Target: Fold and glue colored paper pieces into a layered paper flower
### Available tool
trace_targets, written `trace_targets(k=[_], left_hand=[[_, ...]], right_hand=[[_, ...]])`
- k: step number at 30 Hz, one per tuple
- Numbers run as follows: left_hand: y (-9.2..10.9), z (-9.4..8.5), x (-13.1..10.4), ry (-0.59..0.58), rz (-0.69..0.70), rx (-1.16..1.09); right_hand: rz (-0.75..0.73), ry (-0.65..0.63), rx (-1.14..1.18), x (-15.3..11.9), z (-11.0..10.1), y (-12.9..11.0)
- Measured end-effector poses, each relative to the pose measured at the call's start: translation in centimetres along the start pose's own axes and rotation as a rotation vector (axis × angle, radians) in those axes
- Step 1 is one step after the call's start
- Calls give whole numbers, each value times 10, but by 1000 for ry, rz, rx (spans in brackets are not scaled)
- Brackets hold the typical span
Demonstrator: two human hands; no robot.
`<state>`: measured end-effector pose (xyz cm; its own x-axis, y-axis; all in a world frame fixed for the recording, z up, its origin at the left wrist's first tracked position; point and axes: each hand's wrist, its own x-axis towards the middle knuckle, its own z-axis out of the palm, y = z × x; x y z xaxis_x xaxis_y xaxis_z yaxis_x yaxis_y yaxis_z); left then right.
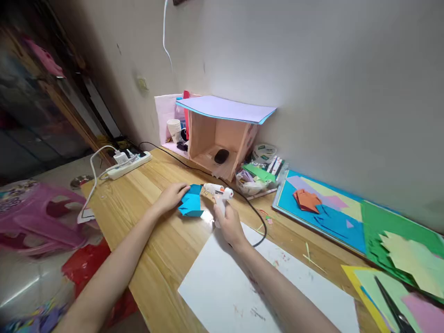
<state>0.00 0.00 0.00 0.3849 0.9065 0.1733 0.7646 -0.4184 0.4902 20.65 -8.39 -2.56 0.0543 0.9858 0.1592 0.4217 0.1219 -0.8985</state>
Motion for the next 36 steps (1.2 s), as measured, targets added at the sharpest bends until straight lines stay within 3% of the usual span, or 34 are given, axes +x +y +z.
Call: trace_targets(k=[36], left_hand=[[3,-1,-1,12,-1,10]], right_hand=[[-11,-38,8,-2,-1,2]])
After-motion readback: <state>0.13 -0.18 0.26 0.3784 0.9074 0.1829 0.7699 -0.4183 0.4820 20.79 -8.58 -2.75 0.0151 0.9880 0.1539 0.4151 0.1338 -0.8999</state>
